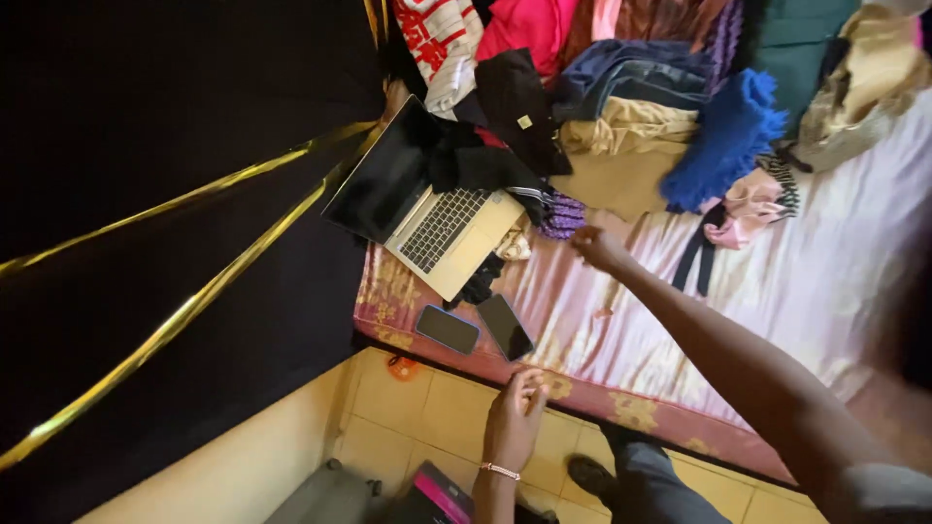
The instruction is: The person folds several garments on a bed and places them into an open suitcase. They handle a black t-shirt, a patterned blue shirt, and a black short-sleeved top, folding each neatly before packing them.
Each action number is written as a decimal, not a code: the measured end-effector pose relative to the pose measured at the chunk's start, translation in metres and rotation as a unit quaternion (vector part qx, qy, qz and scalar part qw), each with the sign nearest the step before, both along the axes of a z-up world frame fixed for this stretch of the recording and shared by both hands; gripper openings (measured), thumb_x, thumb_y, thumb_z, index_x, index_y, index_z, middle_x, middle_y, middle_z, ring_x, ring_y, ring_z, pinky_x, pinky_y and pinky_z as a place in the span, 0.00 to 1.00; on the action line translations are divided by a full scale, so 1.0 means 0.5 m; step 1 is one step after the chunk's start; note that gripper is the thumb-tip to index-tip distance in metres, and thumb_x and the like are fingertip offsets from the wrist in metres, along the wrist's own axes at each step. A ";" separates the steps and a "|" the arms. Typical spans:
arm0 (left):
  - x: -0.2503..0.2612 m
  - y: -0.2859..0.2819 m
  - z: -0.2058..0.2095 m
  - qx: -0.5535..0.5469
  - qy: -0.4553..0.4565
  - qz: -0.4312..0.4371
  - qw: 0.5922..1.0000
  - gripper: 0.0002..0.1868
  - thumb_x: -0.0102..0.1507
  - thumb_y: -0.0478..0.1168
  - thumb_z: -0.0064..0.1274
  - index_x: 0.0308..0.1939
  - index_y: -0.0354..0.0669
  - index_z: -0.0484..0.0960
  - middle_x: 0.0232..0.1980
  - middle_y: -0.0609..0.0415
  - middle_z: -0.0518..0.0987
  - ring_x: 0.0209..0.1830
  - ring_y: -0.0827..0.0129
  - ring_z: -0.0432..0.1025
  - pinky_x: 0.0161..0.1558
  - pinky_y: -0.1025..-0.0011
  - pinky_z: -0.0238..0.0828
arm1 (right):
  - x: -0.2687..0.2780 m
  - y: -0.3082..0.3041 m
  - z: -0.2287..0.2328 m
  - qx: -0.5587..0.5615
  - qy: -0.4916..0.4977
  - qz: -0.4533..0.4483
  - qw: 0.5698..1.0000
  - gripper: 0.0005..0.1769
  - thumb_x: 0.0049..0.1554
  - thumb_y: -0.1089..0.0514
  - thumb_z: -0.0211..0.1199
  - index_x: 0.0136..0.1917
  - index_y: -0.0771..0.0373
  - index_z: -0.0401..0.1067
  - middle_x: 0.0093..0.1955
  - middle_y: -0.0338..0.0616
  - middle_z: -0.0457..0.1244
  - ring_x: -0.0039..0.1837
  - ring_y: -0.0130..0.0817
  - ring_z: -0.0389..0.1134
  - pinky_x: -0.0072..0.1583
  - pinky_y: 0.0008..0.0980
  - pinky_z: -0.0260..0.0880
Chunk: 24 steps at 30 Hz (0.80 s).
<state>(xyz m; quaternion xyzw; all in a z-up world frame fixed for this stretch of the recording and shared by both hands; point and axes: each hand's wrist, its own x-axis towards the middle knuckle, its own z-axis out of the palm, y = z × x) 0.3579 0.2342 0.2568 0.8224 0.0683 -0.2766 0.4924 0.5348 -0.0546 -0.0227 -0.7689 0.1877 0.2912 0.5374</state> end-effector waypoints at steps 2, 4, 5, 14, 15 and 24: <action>0.049 -0.029 0.021 -0.060 0.105 0.063 0.991 0.15 0.66 0.43 0.53 0.56 0.43 0.78 0.51 0.53 0.85 0.51 0.67 0.81 0.50 0.69 0.77 | 0.064 0.010 -0.100 -0.101 -0.363 0.006 0.926 0.21 0.62 0.51 0.64 0.63 0.65 0.72 0.54 0.56 0.71 0.52 0.52 0.73 0.52 0.49 0.72; 0.047 -0.058 0.017 -0.077 0.088 0.064 0.991 0.15 0.67 0.42 0.53 0.55 0.41 0.78 0.51 0.50 0.85 0.50 0.66 0.81 0.50 0.68 0.77 | 0.129 0.008 -0.188 -0.232 -0.293 0.053 0.926 0.21 0.63 0.50 0.60 0.65 0.64 0.71 0.53 0.62 0.69 0.48 0.60 0.70 0.48 0.55 0.70; 0.057 -0.048 0.019 -0.079 0.045 0.038 0.995 0.14 0.69 0.42 0.53 0.55 0.39 0.79 0.50 0.47 0.84 0.50 0.64 0.81 0.51 0.67 0.77 | 0.160 0.040 -0.240 -0.355 -0.242 0.071 0.900 0.22 0.64 0.50 0.57 0.67 0.63 0.69 0.51 0.67 0.67 0.43 0.67 0.68 0.44 0.61 0.67; 0.160 -0.029 -0.066 -0.187 0.022 0.165 0.968 0.21 0.68 0.44 0.51 0.63 0.41 0.74 0.61 0.57 0.79 0.59 0.71 0.74 0.59 0.70 0.74 | 0.048 0.204 0.219 -0.084 -0.300 0.106 0.944 0.08 0.59 0.59 0.60 0.51 0.60 0.75 0.46 0.52 0.68 0.45 0.47 0.71 0.46 0.45 0.72; 0.165 -0.026 -0.063 -0.187 0.017 0.165 0.968 0.21 0.68 0.44 0.51 0.63 0.41 0.74 0.61 0.57 0.79 0.59 0.71 0.74 0.59 0.70 0.74 | -0.004 0.181 0.286 -0.079 -0.291 0.137 0.944 0.08 0.58 0.59 0.61 0.51 0.61 0.75 0.47 0.51 0.68 0.46 0.46 0.71 0.46 0.44 0.73; -0.024 -0.042 -0.050 -0.206 0.094 0.296 0.928 0.16 0.65 0.51 0.57 0.44 0.43 0.73 0.35 0.58 0.79 0.27 0.80 0.73 0.27 0.79 0.73 | -0.323 0.210 0.598 -0.022 -0.322 0.157 0.933 0.12 0.58 0.60 0.64 0.54 0.67 0.75 0.55 0.53 0.67 0.55 0.52 0.70 0.55 0.45 0.72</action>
